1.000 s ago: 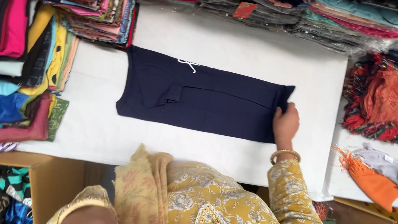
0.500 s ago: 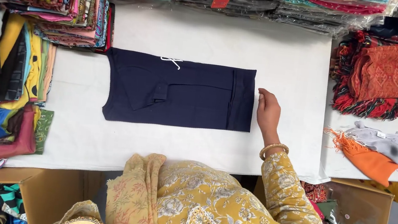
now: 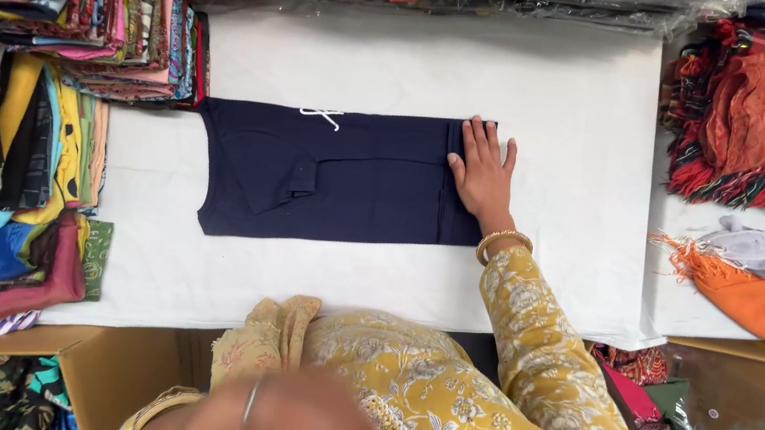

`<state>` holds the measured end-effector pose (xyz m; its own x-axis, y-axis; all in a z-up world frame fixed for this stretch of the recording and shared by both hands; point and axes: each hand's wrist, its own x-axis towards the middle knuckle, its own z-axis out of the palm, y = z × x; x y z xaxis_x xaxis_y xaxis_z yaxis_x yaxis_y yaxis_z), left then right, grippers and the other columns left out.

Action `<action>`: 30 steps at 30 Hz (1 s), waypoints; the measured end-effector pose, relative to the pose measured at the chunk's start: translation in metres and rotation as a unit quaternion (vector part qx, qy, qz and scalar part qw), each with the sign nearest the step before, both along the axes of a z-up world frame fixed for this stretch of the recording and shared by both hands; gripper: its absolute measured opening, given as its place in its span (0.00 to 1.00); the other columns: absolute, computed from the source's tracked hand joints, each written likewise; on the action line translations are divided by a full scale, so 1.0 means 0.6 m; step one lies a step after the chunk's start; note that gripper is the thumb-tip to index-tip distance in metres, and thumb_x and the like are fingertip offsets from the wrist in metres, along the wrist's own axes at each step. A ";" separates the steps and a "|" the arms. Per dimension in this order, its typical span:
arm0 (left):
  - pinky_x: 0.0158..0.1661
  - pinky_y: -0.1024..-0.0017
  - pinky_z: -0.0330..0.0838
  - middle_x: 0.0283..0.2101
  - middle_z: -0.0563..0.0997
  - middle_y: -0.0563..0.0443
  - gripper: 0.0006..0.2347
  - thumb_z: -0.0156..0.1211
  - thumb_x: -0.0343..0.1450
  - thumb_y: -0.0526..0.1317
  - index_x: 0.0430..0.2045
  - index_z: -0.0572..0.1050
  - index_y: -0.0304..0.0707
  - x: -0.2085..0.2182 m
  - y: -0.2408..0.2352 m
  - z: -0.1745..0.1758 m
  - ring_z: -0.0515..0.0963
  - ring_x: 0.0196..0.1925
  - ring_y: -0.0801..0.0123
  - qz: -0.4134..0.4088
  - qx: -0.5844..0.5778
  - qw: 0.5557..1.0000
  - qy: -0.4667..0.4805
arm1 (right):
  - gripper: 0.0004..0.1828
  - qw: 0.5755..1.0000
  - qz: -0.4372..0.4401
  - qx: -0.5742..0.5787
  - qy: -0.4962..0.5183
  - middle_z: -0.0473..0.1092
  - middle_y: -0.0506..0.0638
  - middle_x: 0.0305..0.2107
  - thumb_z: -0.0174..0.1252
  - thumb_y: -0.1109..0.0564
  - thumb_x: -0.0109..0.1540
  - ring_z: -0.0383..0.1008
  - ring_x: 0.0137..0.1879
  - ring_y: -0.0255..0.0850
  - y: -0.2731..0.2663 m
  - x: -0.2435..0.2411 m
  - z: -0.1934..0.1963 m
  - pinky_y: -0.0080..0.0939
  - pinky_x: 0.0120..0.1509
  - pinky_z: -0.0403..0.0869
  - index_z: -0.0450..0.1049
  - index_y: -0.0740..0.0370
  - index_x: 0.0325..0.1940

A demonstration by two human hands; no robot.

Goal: The person folds a pink patterned cloth, a multicolored scarf, a navy blue t-shirt, and a striped t-shirt on a white table. The person handles each item by hand, smoothing and folding them into neat stacks before placing them aside.

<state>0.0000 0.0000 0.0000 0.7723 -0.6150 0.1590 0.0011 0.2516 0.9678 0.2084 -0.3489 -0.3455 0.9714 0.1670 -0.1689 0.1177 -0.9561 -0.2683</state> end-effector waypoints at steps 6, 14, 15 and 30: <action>0.61 0.58 0.68 0.59 0.77 0.43 0.16 0.53 0.77 0.43 0.57 0.73 0.38 0.197 -0.130 -0.062 0.76 0.62 0.55 0.063 0.243 0.966 -0.068 | 0.35 1.000 0.019 0.019 -0.006 0.44 0.50 0.78 0.42 0.40 0.71 0.37 0.83 0.47 -0.014 0.027 -0.005 0.65 0.80 0.35 0.50 0.53 0.80; 0.60 0.56 0.67 0.61 0.74 0.43 0.22 0.61 0.71 0.42 0.61 0.70 0.44 0.192 -0.281 -0.457 0.72 0.61 0.48 -0.124 0.449 0.877 -0.114 | 0.24 0.878 -0.184 0.427 0.115 0.67 0.51 0.62 0.53 0.54 0.69 0.66 0.64 0.38 -0.114 0.101 -0.035 0.41 0.67 0.66 0.67 0.56 0.70; 0.59 0.56 0.67 0.62 0.71 0.40 0.25 0.60 0.71 0.41 0.65 0.65 0.50 0.191 -0.317 -0.470 0.70 0.62 0.46 -0.156 0.457 0.861 -0.156 | 0.22 0.879 -0.223 0.406 0.113 0.70 0.50 0.54 0.56 0.55 0.68 0.68 0.55 0.36 -0.108 0.104 -0.030 0.38 0.59 0.69 0.69 0.58 0.66; 0.37 0.58 0.76 0.38 0.78 0.42 0.09 0.63 0.67 0.39 0.36 0.73 0.36 0.184 -0.317 -0.488 0.80 0.38 0.51 0.131 0.384 0.885 -0.230 | 0.09 0.899 -0.149 0.400 0.096 0.68 0.46 0.29 0.60 0.63 0.63 0.68 0.33 0.34 -0.044 0.129 0.096 0.35 0.39 0.71 0.70 0.60 0.46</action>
<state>0.1106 -0.1901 -0.2930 0.8666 -0.4878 0.1057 -0.3977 -0.5470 0.7366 0.2858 -0.3756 -0.2879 0.9588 0.0457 -0.2804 -0.2344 -0.4302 -0.8718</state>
